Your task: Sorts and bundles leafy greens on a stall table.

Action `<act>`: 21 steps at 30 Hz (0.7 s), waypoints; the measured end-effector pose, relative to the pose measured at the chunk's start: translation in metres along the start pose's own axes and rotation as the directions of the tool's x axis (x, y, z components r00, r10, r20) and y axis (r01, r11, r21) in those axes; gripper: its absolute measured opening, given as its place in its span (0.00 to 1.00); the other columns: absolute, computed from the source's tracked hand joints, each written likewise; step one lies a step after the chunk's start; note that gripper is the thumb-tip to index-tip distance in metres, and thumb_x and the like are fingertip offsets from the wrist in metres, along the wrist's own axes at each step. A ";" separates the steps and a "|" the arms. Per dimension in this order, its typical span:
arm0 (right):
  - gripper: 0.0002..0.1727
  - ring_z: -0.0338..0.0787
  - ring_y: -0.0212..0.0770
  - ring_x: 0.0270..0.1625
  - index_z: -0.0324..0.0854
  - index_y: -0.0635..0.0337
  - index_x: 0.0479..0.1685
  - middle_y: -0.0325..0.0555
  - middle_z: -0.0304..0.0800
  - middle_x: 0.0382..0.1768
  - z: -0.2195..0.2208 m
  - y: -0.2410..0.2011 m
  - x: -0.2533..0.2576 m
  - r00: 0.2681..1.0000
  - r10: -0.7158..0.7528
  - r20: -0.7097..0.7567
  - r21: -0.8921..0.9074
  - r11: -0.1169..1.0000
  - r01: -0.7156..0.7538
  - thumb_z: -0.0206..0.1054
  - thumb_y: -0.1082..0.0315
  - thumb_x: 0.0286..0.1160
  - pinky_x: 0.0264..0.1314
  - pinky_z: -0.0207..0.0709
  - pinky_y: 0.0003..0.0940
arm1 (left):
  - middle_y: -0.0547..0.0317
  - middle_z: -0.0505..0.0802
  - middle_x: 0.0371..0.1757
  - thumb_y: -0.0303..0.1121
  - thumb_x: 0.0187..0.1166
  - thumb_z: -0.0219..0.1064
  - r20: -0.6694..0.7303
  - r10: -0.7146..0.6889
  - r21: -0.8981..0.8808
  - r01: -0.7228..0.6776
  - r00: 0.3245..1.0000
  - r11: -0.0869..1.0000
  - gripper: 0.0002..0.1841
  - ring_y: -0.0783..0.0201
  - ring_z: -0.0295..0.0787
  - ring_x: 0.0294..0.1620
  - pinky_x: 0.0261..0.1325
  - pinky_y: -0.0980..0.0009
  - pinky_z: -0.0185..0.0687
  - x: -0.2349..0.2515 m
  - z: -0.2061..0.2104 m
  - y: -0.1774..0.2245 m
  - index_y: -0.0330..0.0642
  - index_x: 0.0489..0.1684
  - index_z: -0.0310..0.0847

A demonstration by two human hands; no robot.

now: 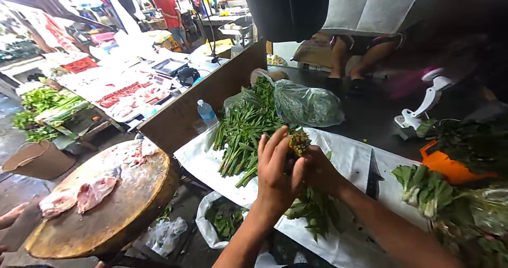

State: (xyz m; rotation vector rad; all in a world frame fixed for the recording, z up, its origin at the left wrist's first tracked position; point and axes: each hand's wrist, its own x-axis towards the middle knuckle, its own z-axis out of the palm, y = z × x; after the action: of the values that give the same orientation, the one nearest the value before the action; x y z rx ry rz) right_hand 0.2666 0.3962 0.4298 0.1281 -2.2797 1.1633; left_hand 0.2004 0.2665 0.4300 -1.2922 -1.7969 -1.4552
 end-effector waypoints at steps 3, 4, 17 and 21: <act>0.11 0.88 0.17 0.44 0.89 0.64 0.43 0.37 0.93 0.37 0.002 -0.004 0.000 0.999 -0.003 0.036 0.083 0.997 0.000 0.71 0.63 0.75 0.53 0.81 0.16 | 0.45 0.89 0.69 0.37 0.73 0.77 0.119 -0.095 -0.196 0.118 0.988 0.973 0.35 0.55 0.84 0.72 0.84 0.46 0.69 0.006 -0.002 0.001 0.29 0.78 0.69; 0.11 0.89 0.19 0.46 0.89 0.64 0.44 0.38 0.94 0.39 0.004 -0.009 0.000 0.999 0.027 0.045 0.067 0.997 -0.030 0.71 0.65 0.72 0.56 0.82 0.18 | 0.48 0.91 0.64 0.35 0.70 0.78 0.133 -0.136 -0.232 0.164 0.982 0.959 0.35 0.56 0.88 0.67 0.77 0.51 0.79 0.008 -0.001 0.001 0.30 0.77 0.71; 0.34 0.81 0.41 0.77 0.75 0.54 0.81 0.46 0.80 0.78 -0.034 0.050 -0.070 0.922 0.388 -0.002 0.066 0.920 -0.387 0.73 0.59 0.72 0.79 0.77 0.45 | 0.67 0.91 0.26 0.35 0.77 0.75 -0.044 -0.269 -0.413 0.228 0.962 0.882 0.09 0.63 0.91 0.22 0.31 0.61 0.95 0.013 -0.104 -0.031 0.56 0.46 0.80; 0.30 0.70 0.75 0.80 0.73 0.76 0.76 0.81 0.69 0.77 -0.071 0.226 -0.151 0.633 0.737 -0.236 -0.355 0.541 -0.762 0.66 0.60 0.83 0.82 0.63 0.71 | 0.70 0.88 0.26 0.36 0.74 0.77 0.104 -0.319 -0.216 0.334 0.942 0.918 0.09 0.68 0.86 0.20 0.24 0.69 0.90 0.020 -0.163 0.000 0.57 0.41 0.80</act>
State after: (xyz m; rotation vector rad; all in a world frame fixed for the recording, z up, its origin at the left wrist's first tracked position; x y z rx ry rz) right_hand 0.3490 0.5656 0.2212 -1.1723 -2.5263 0.9478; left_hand 0.1625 0.1217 0.4974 -1.1998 -2.0098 -1.8694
